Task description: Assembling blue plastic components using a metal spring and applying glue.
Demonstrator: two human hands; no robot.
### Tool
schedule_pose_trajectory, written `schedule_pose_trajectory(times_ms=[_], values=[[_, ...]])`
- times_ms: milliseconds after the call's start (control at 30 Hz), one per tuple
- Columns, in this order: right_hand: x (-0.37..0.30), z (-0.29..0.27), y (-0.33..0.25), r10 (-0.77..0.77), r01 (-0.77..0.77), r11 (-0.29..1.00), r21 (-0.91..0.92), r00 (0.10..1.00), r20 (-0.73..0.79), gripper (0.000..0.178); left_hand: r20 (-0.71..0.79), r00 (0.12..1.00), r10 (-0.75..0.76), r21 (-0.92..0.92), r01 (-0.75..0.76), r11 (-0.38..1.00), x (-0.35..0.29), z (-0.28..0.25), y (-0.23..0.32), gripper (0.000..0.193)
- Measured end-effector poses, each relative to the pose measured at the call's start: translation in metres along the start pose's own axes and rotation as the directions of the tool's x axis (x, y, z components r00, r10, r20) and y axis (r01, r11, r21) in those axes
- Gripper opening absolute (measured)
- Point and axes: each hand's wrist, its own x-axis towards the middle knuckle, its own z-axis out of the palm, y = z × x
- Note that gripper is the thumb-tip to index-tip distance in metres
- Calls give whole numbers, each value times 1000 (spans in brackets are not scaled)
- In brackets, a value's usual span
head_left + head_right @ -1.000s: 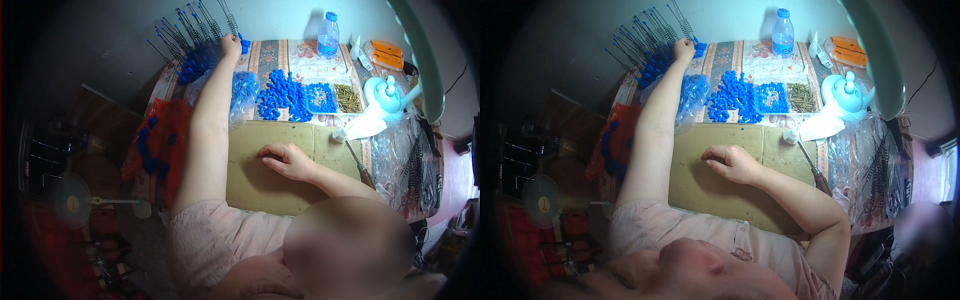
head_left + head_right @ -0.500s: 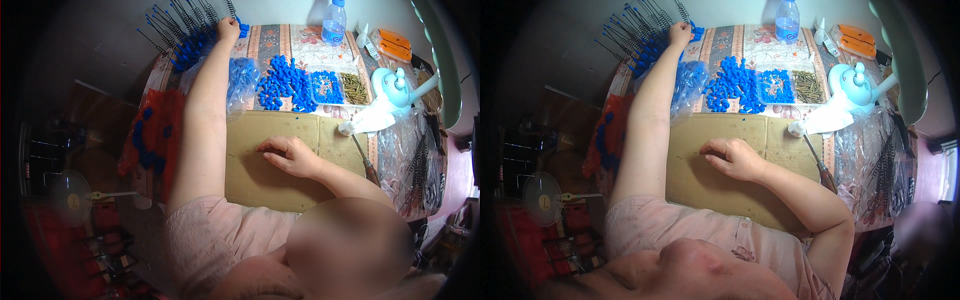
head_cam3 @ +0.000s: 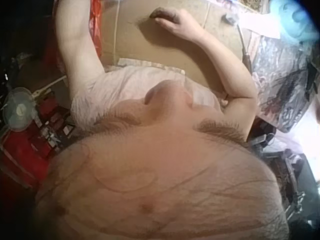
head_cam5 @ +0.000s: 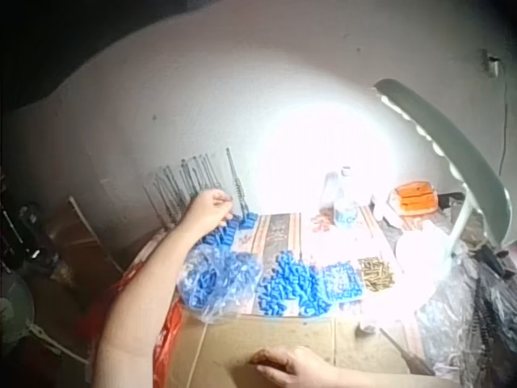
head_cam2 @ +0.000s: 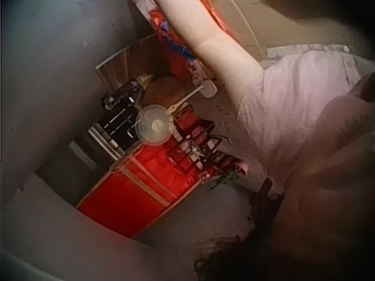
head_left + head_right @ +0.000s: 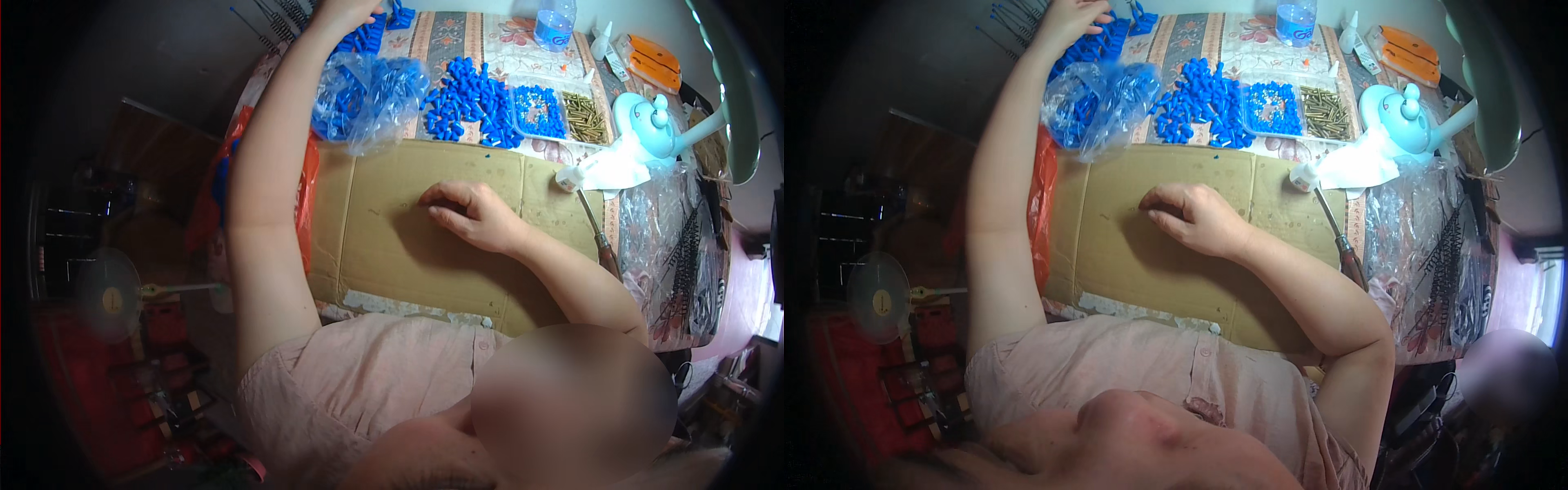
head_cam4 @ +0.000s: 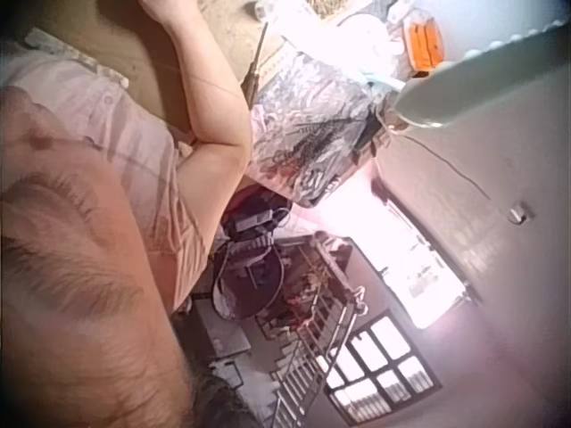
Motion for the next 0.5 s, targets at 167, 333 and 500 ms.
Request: schedule_pose_trajectory(times_ms=[167,333,500], values=[[-1,0,5,0,0,1000,-23,1000,9,19,41,977,207,68,-210,975,-81,-28,-3,26],[1,3,6,40,-40,999,-1,999,30,19,-6,991,137,214,-132,968,-152,-24,-35,18],[-1,4,10,18,-19,999,33,999,31,20,-32,979,199,604,-139,785,-170,4,-54,19]])
